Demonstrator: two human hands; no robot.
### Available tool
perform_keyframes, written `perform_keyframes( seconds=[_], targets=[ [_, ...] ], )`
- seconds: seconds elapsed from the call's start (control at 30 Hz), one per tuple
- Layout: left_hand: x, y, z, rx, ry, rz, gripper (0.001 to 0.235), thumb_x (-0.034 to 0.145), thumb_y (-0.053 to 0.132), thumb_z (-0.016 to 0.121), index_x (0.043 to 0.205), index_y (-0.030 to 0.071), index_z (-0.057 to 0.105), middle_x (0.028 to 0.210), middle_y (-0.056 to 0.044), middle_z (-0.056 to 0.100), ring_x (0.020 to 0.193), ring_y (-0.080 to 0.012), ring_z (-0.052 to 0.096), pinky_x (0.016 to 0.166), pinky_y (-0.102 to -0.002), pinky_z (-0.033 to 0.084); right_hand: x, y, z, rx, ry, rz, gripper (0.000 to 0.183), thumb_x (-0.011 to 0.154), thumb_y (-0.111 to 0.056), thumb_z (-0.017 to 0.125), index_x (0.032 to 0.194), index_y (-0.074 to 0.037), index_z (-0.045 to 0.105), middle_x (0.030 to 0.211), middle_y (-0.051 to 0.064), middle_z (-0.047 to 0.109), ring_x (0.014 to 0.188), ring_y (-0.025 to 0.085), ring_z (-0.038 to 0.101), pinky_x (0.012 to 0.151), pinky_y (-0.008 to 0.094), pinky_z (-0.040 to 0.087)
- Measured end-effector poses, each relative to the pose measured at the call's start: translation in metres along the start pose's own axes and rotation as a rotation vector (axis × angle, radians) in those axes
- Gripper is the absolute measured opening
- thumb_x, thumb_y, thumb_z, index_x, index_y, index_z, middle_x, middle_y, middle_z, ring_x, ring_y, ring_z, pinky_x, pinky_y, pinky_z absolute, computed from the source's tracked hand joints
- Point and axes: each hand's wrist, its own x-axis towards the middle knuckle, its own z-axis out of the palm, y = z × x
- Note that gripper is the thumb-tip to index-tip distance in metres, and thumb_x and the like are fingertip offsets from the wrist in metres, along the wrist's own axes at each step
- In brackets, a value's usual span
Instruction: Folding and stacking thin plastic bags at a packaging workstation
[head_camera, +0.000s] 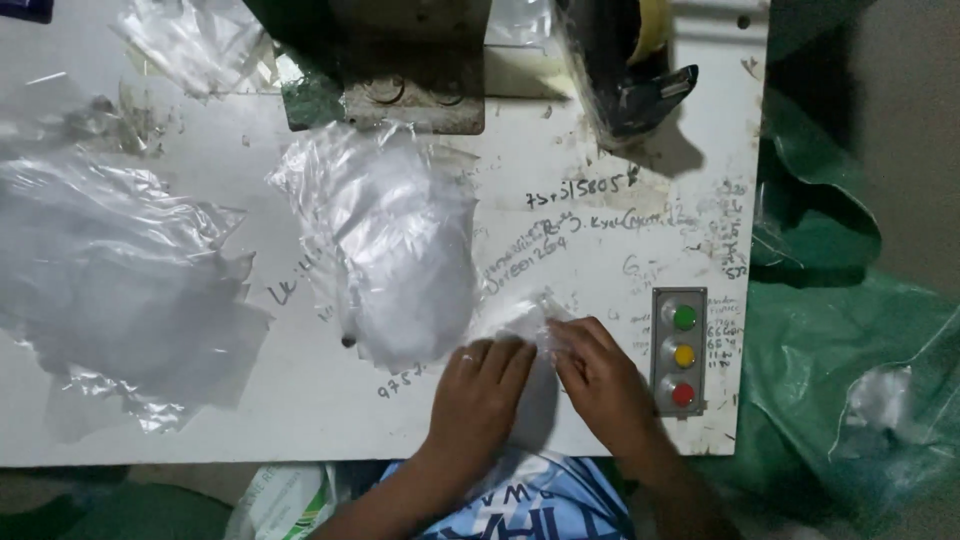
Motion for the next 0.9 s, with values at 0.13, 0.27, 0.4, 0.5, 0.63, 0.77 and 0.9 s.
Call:
perform_keyframes(
  seconds=[0.13, 0.27, 0.4, 0.5, 0.63, 0.77, 0.9],
  targets=[
    [0.022, -0.021, 0.001, 0.182, -0.098, 0.023, 0.061, 0.089, 0.002, 0.064, 0.149, 0.004, 0.05, 0.143, -0.015, 0.059, 0.105, -0.031, 0.058, 0.082, -0.042, 0.05, -0.016, -0.007, 0.009, -0.138, 0.159, -0.152, 0.056, 0.096, -0.013, 0.062, 0.15, -0.01, 0.046, 0.157, 0.015, 0.04, 0.129, 0.031, 0.054, 0.092, 0.039, 0.062],
    [0.034, -0.03, -0.002, 0.159, -0.08, -0.045, 0.032, 0.097, 0.017, 0.066, 0.127, 0.01, 0.055, 0.112, -0.011, 0.059, 0.093, -0.0314, 0.055, 0.077, -0.043, 0.045, -0.031, 0.034, 0.03, -0.743, 0.062, -0.712, 0.074, 0.094, -0.044, 0.07, 0.149, -0.005, 0.04, 0.153, 0.024, 0.04, 0.149, 0.047, 0.035, 0.119, 0.061, 0.034],
    [0.031, -0.032, 0.006, 0.026, -0.003, -0.061, 0.025, 0.089, 0.019, 0.077, 0.101, 0.01, 0.057, 0.114, -0.012, 0.059, 0.101, -0.0339, 0.054, 0.08, -0.047, 0.046, -0.045, 0.077, 0.034, -0.794, -0.138, -0.772, 0.064, 0.089, -0.048, 0.073, 0.139, -0.011, 0.059, 0.15, 0.016, 0.051, 0.141, 0.041, 0.042, 0.121, 0.06, 0.027],
    [0.03, -0.028, 0.002, -0.001, -0.018, -0.011, 0.03, 0.071, 0.008, 0.075, 0.097, 0.015, 0.06, 0.116, -0.011, 0.061, 0.11, -0.0349, 0.056, 0.086, -0.046, 0.041, -0.032, 0.04, 0.012, -0.408, -0.148, -0.751, 0.034, 0.097, -0.02, 0.071, 0.124, -0.002, 0.065, 0.129, 0.017, 0.064, 0.133, 0.04, 0.054, 0.116, 0.062, 0.036],
    [0.026, -0.019, -0.007, -0.078, -0.055, 0.067, 0.01, 0.096, 0.009, 0.059, 0.102, 0.017, 0.059, 0.106, -0.006, 0.063, 0.107, -0.0298, 0.057, 0.087, -0.043, 0.037, -0.03, 0.068, 0.009, -0.298, 0.186, -0.423, 0.096, 0.078, -0.042, 0.089, 0.152, -0.008, 0.039, 0.15, 0.012, 0.054, 0.137, 0.034, 0.048, 0.116, 0.049, 0.043],
    [0.017, -0.018, -0.003, -0.202, -0.306, 0.007, 0.034, 0.092, 0.025, 0.071, 0.121, 0.016, 0.056, 0.112, -0.008, 0.065, 0.118, -0.0335, 0.053, 0.093, -0.048, 0.033, -0.011, 0.078, -0.007, -0.352, -0.1, -0.285, 0.101, 0.079, -0.05, 0.087, 0.156, -0.018, 0.03, 0.125, 0.009, 0.056, 0.12, 0.03, 0.046, 0.103, 0.045, 0.035],
    [0.021, -0.011, 0.004, -0.071, -0.176, -0.035, 0.01, 0.098, 0.021, 0.063, 0.103, 0.013, 0.059, 0.109, -0.007, 0.061, 0.101, -0.0307, 0.054, 0.089, -0.044, 0.037, 0.006, 0.052, -0.025, -0.455, -0.173, -0.358, 0.034, 0.093, -0.043, 0.068, 0.11, -0.014, 0.073, 0.113, 0.004, 0.071, 0.11, 0.031, 0.054, 0.092, 0.048, 0.042]
  ],
)
